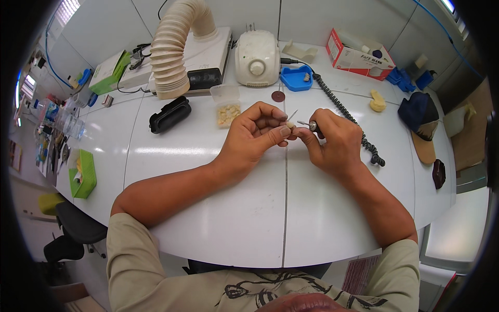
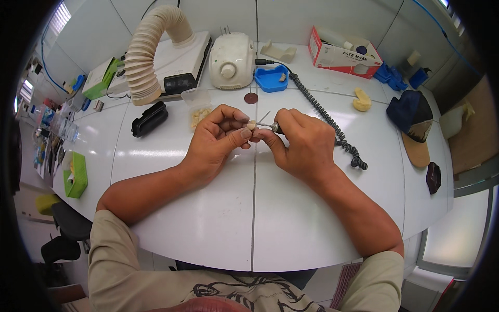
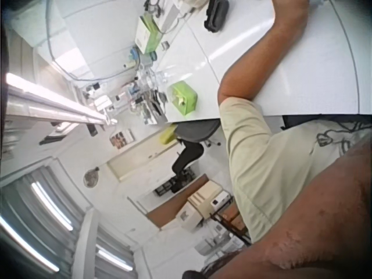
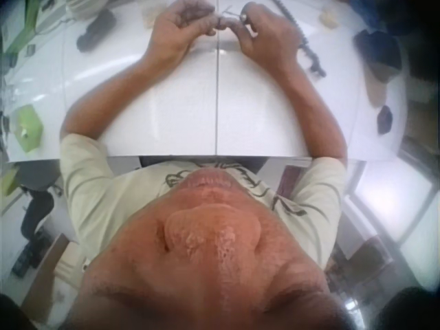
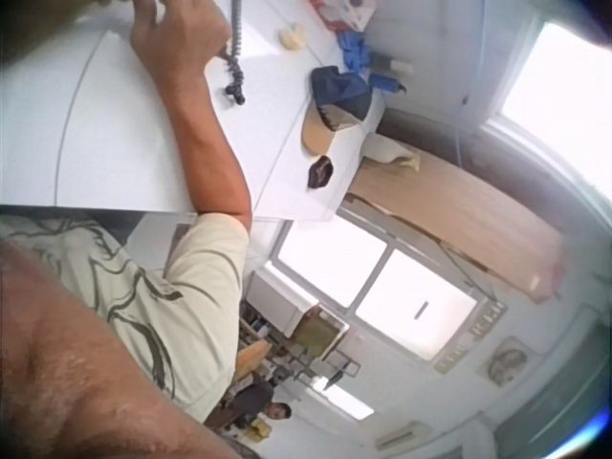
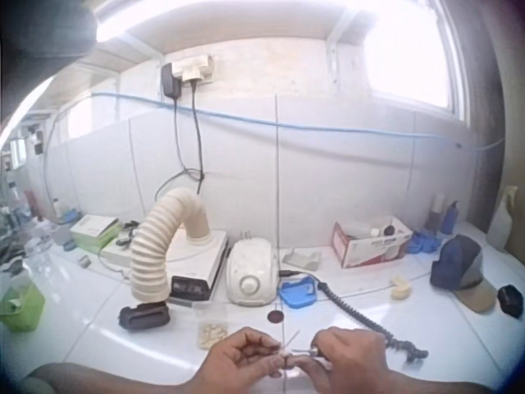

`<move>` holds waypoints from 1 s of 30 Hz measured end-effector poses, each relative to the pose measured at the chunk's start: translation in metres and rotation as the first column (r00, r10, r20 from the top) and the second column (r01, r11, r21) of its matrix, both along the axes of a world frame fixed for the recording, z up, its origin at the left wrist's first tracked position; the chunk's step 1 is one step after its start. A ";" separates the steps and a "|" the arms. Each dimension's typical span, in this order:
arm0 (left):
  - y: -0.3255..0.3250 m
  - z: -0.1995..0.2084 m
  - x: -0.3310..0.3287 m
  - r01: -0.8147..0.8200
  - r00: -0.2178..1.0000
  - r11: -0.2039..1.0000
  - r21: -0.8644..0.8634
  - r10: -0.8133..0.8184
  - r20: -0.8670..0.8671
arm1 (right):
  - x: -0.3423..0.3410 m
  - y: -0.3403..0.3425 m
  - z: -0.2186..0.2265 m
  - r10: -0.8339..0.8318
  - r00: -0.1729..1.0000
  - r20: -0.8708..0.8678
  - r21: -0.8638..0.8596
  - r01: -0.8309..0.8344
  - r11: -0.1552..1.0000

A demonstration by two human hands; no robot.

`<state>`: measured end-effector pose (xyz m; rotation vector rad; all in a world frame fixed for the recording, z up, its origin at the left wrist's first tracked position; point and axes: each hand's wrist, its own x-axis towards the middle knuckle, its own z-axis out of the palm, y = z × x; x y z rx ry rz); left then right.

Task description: The person uses a rotary tool to polish a dental crown, holding the crown between their fingers and moving the tool head across its surfaces.

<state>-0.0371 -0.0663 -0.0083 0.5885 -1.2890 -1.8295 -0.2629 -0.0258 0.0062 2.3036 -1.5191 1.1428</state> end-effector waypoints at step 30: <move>0.000 -0.001 -0.001 0.051 0.997 0.998 -0.038 -0.049 0.062 | 0.003 -0.002 -0.001 0.064 0.997 0.050 -0.083 -0.060 0.995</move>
